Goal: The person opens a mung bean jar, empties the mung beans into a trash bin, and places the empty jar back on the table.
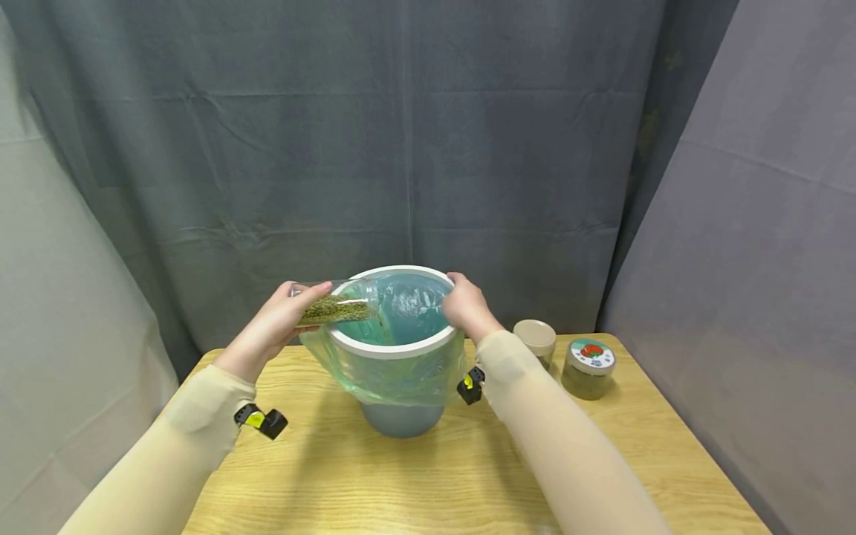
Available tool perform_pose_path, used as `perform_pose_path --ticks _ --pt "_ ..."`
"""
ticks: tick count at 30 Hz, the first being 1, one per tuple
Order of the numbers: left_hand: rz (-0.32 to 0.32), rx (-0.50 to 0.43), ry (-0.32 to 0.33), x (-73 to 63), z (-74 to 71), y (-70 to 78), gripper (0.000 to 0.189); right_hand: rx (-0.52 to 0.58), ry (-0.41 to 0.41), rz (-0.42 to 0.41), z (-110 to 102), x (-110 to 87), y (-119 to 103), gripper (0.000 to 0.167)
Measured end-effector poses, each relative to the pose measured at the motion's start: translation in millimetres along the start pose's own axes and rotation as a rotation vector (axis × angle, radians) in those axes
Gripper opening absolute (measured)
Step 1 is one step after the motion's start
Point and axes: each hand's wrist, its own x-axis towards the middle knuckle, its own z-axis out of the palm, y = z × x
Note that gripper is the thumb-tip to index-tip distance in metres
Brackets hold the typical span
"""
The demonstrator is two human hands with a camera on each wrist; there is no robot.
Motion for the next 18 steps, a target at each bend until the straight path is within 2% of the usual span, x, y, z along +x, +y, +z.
perform_pose_path --ticks 18 --pt "-0.011 0.016 0.001 3.0 2.4 2.5 0.068 0.005 -0.002 -0.001 -1.2 -0.6 -0.2 0.067"
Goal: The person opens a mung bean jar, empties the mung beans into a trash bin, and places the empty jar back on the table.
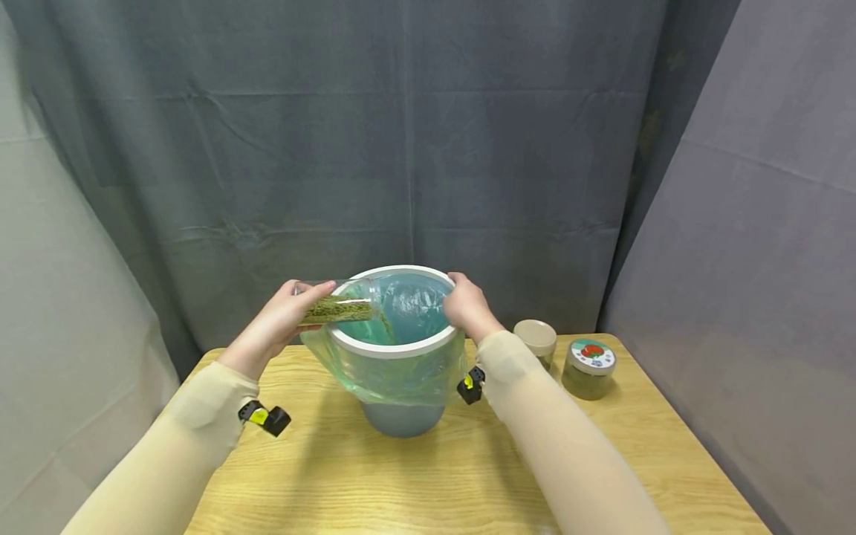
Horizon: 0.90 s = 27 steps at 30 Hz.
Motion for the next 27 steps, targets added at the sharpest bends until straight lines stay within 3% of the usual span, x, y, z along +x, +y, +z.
perform_pose_path --ticks 27 --pt "-0.004 0.009 -0.018 2.7 0.6 1.6 0.067 -0.005 0.010 -0.014 -1.1 -0.9 1.7 0.067"
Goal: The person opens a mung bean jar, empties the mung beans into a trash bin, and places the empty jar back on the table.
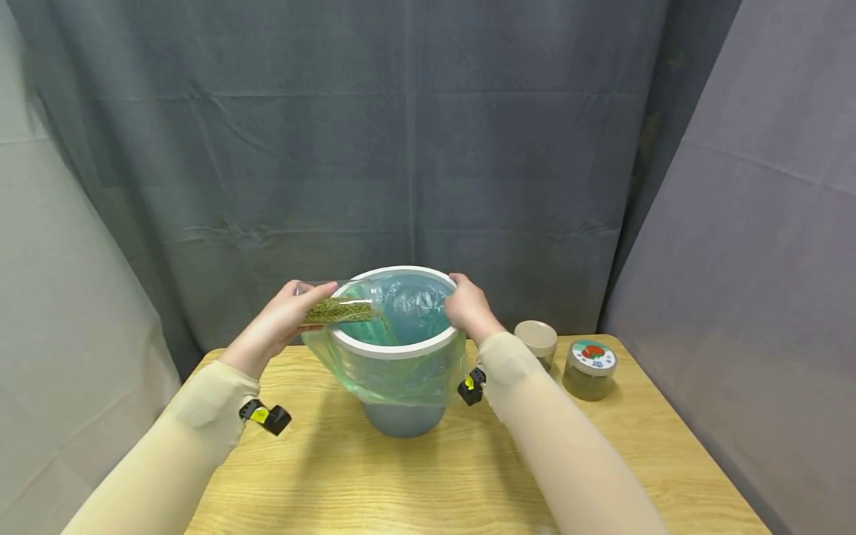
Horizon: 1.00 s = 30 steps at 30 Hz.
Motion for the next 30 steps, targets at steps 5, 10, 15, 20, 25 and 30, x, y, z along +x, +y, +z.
perform_pose_path --ticks 5,10,15,20,25,30 --pt "-0.001 0.001 0.001 -0.3 0.2 0.2 0.064 -0.002 0.003 -0.004 0.6 1.1 0.7 0.066" --pt "-0.001 0.007 -0.001 0.5 0.7 0.7 0.064 -0.006 0.007 -0.001 0.7 2.4 0.3 0.066" --pt "-0.003 0.016 -0.004 1.0 0.6 1.3 0.065 0.001 0.005 0.003 1.0 2.9 0.3 0.066" --pt "-0.007 0.030 -0.007 0.2 0.2 2.1 0.063 0.001 0.008 0.005 1.0 3.4 1.0 0.066" --pt "-0.008 0.038 -0.007 0.1 0.0 3.5 0.063 -0.001 0.008 0.006 0.9 3.6 0.7 0.066" --pt "-0.007 0.031 -0.005 1.5 0.8 3.8 0.061 0.001 0.009 0.006 0.5 3.8 1.0 0.067"
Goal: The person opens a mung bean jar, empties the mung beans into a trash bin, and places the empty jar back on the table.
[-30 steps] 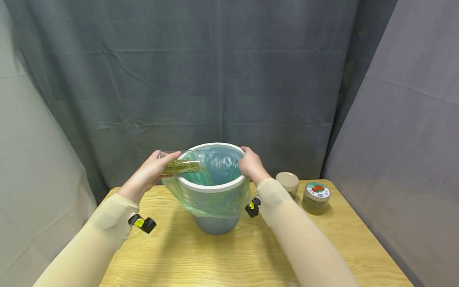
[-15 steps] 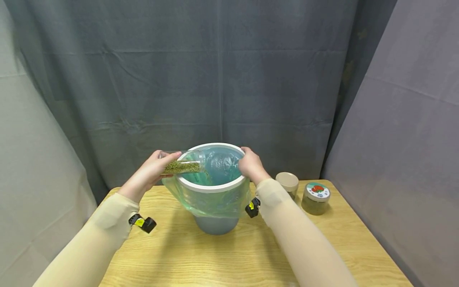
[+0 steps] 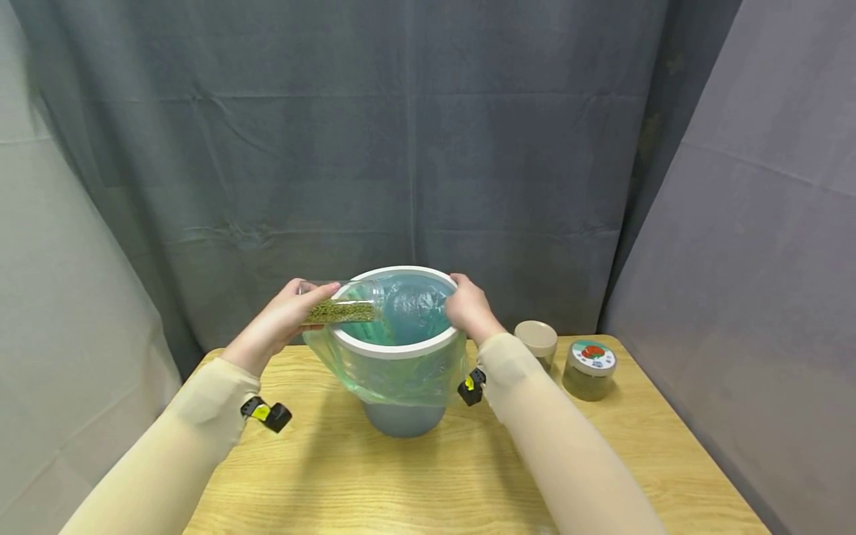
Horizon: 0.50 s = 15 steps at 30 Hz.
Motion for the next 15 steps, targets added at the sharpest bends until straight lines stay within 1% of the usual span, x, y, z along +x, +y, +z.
perform_pose_path --ticks 15 --pt "0.006 0.011 -0.011 0.6 -0.1 0.8 0.057 -0.015 0.001 -0.011 -0.7 1.6 2.1 0.067"
